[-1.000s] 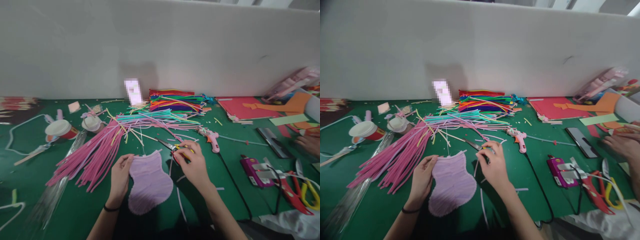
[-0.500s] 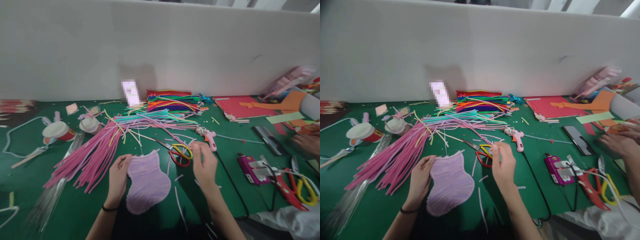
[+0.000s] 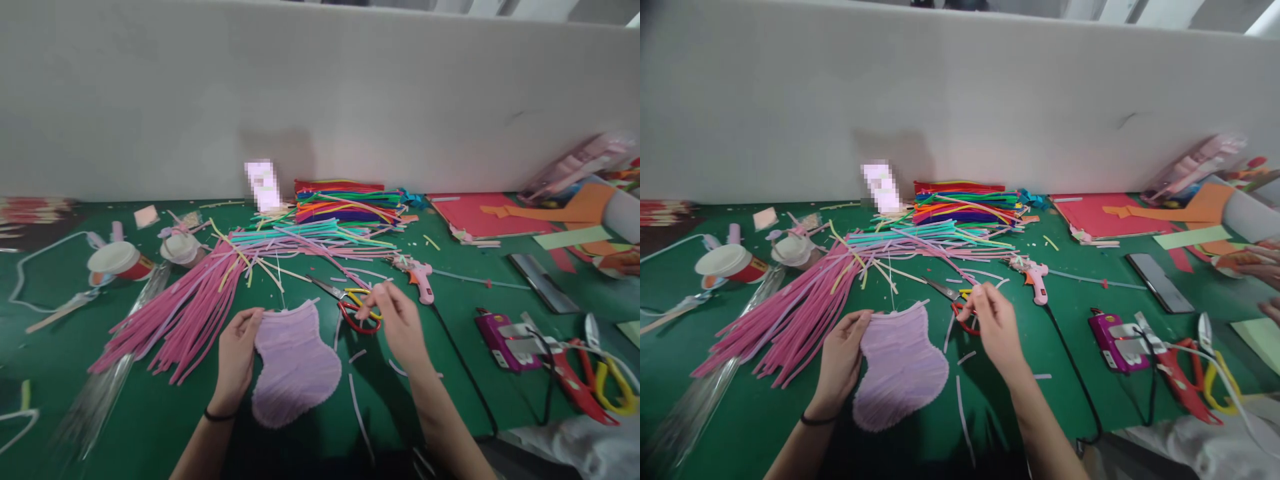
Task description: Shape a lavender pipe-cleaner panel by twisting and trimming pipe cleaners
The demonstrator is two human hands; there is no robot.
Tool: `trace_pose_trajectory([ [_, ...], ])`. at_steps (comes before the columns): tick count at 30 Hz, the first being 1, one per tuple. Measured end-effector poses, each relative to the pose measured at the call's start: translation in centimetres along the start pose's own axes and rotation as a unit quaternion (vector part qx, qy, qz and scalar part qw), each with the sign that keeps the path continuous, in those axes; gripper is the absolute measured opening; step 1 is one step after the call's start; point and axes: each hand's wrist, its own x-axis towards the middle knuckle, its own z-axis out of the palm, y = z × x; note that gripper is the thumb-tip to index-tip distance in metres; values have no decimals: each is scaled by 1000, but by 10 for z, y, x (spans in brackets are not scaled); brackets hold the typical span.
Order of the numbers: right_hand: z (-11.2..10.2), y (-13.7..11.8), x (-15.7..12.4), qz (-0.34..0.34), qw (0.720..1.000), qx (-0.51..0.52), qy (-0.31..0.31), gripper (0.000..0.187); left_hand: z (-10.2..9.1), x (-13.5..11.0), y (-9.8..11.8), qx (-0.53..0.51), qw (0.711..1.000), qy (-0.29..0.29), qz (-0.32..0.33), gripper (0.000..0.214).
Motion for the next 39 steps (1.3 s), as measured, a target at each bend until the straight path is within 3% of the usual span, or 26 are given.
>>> trace_pose_trajectory([
  [6, 46, 40, 1, -64, 986, -151, -17, 31, 1, -1, 1, -2, 1000, -4, 4, 33],
  [9, 69, 57, 0, -45, 970, -234, -46, 58, 0, -1, 1, -3, 1000, -4, 7, 34],
  [13, 88, 64, 1, 35, 987, -130, -93, 30, -1, 0, 0, -9, 1000, -6, 4, 34],
  [16, 92, 64, 4, 54, 997, -18, -53, 27, -2, 2, -1, -11, 1000, 4, 6, 34],
  [22, 76, 61, 14, 88, 985, 139, 56, 23, -1, 3, -1, -12, 1000, -9, -3, 37],
  [30, 62, 49, 12, 122, 958, 252, 57, 25, -2, 2, -3, -1, 999, -32, 15, 32],
  [34, 33, 31, 15, 88, 955, 266, 100, 22, 0, 0, 0, 9, 999, -26, 16, 33],
  [39, -19, -7, 14, -37, 959, 209, 185, 16, 3, -2, 3, 12, 1000, -20, 12, 38],
])
